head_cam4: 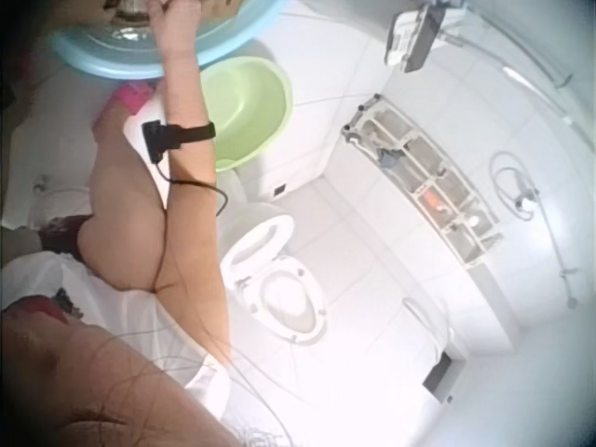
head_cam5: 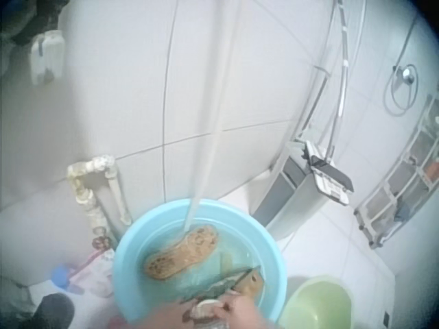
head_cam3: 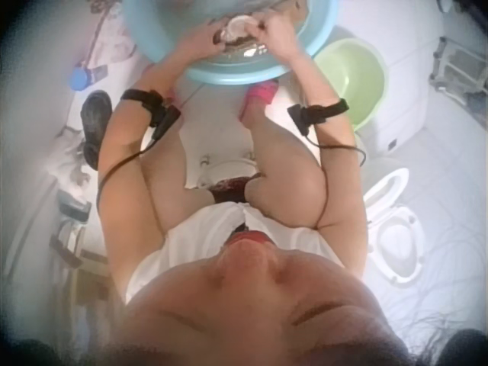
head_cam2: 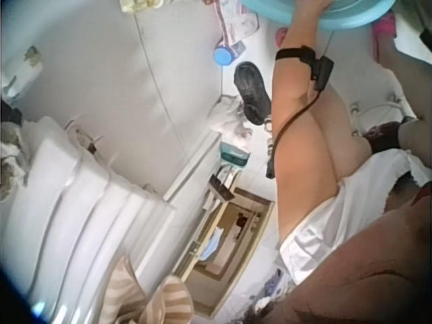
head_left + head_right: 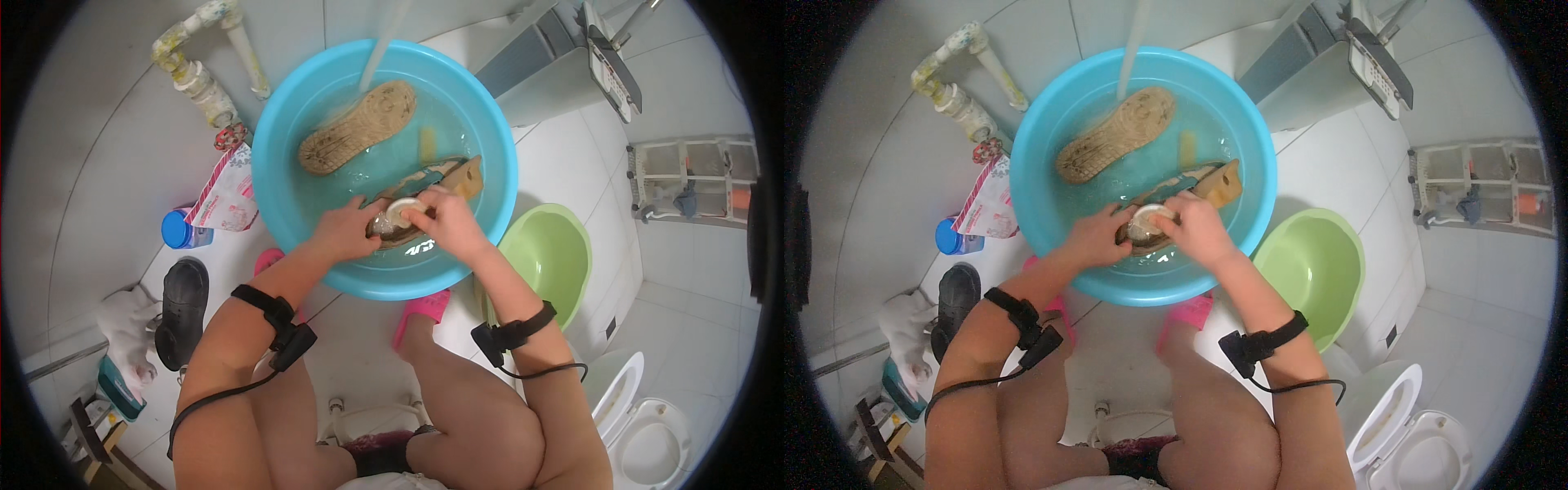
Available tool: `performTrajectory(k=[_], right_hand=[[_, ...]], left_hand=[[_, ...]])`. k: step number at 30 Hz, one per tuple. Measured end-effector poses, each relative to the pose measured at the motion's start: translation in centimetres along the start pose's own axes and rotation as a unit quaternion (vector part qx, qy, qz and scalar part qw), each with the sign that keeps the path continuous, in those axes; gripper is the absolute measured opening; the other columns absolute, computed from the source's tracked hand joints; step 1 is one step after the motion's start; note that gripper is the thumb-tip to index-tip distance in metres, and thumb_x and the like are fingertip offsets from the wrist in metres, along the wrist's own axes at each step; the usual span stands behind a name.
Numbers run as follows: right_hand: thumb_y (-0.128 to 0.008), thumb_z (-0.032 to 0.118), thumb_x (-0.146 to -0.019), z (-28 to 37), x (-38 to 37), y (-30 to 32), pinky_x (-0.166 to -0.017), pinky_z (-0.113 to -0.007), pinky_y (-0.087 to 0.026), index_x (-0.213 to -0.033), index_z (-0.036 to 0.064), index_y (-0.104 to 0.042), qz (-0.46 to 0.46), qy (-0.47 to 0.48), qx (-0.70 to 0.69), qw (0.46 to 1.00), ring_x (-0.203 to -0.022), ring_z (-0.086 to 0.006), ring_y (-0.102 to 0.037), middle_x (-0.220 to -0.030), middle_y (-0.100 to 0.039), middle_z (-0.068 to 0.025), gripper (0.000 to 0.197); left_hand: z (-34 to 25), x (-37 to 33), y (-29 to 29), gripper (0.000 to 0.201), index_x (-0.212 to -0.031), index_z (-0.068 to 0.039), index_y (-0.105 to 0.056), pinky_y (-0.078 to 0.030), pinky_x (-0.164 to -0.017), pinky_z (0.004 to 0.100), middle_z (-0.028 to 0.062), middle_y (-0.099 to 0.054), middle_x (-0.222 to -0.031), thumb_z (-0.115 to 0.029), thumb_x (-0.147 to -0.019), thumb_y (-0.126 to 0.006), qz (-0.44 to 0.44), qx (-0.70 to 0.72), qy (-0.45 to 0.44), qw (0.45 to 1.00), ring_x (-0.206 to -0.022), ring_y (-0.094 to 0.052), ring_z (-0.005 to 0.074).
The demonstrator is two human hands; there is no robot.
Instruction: Washing and scrubbing a pair of shoes in a basin in a bathroom.
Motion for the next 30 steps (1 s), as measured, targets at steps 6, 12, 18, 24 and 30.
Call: performTrajectory(k=[6, 12, 18, 24, 30], right_hand=[[-0.066, 0.021, -0.085, 2.4, -1.3, 2.7, -0.063, -0.033, -0.047, -0.094, -0.0008, -0.064, -0.050, -0.061, -0.167, 0.983, -0.070, -0.0188, -0.060, -0.082, -0.060, -0.0120, 0.024], [-0.065, 0.017, -0.088, 8.6, -1.3, 9.4, -0.068, -0.026, -0.050, -0.102, 0.0007, -0.063, -0.140, -0.060, -0.366, 0.918, -0.078, -0.0110, -0.061, -0.091, -0.065, -0.0066, 0.022], [-0.062, 0.007, -0.087, 7.7, -3.0, 9.9, -0.078, -0.027, -0.050, -0.102, 0.0006, -0.061, -0.198, 0.082, -0.335, 0.918, -0.088, -0.0135, -0.061, -0.099, -0.063, -0.0075, 0.016], [-0.052, -0.003, -0.082, 1.5, -6.6, 5.7, -0.097, -0.036, -0.043, -0.123, 0.0040, -0.053, -0.143, 0.107, -0.064, 0.982, -0.115, -0.0318, -0.052, -0.131, -0.048, -0.0167, 0.042], [-0.048, 0.000, -0.082, 0.1, -7.7, 1.0, -0.101, -0.042, -0.037, -0.136, 0.0090, -0.041, -0.044, 0.121, 0.097, 0.987, -0.124, -0.0368, -0.043, -0.139, -0.041, -0.0177, 0.055]], left_hand=[[-0.5, -0.4, 0.4, 0.066, -0.132, -0.018, -0.047, -0.048, -0.084, 0.0423, 0.0133, -0.050, -0.118, -0.035, -0.072, -0.068, -0.040, 0.094, -0.059, 0.993, -0.101, -0.057, 0.0334], [0.8, -0.3, 0.8, 0.068, -0.135, -0.020, -0.046, -0.046, -0.085, 0.0396, 0.0137, -0.050, -0.111, -0.033, -0.072, -0.069, -0.099, 0.110, -0.054, 0.987, -0.102, -0.055, 0.0325], [1.2, -0.8, 0.9, 0.073, -0.138, -0.025, -0.044, -0.045, -0.087, 0.0378, 0.0147, -0.049, -0.108, -0.020, -0.068, -0.067, -0.099, 0.141, -0.098, 0.980, -0.101, -0.053, 0.0325], [1.1, -1.4, -0.1, 0.069, -0.136, -0.026, -0.047, -0.043, -0.091, 0.0379, 0.0173, -0.048, -0.112, -0.017, -0.069, -0.066, -0.049, 0.202, -0.113, 0.972, -0.104, -0.052, 0.0342], [1.4, -0.7, -0.7, 0.044, -0.114, -0.020, -0.066, -0.043, -0.094, 0.0372, 0.0208, -0.049, -0.126, -0.013, -0.071, -0.063, -0.011, 0.177, -0.118, 0.977, -0.104, -0.055, 0.0353]])
Point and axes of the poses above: each hand's wrist, its own x-axis away from the middle knuckle, its own y-axis out of the back of the hand, z = x × y, the point moved 5 cm from there along -x, towards the middle knuckle
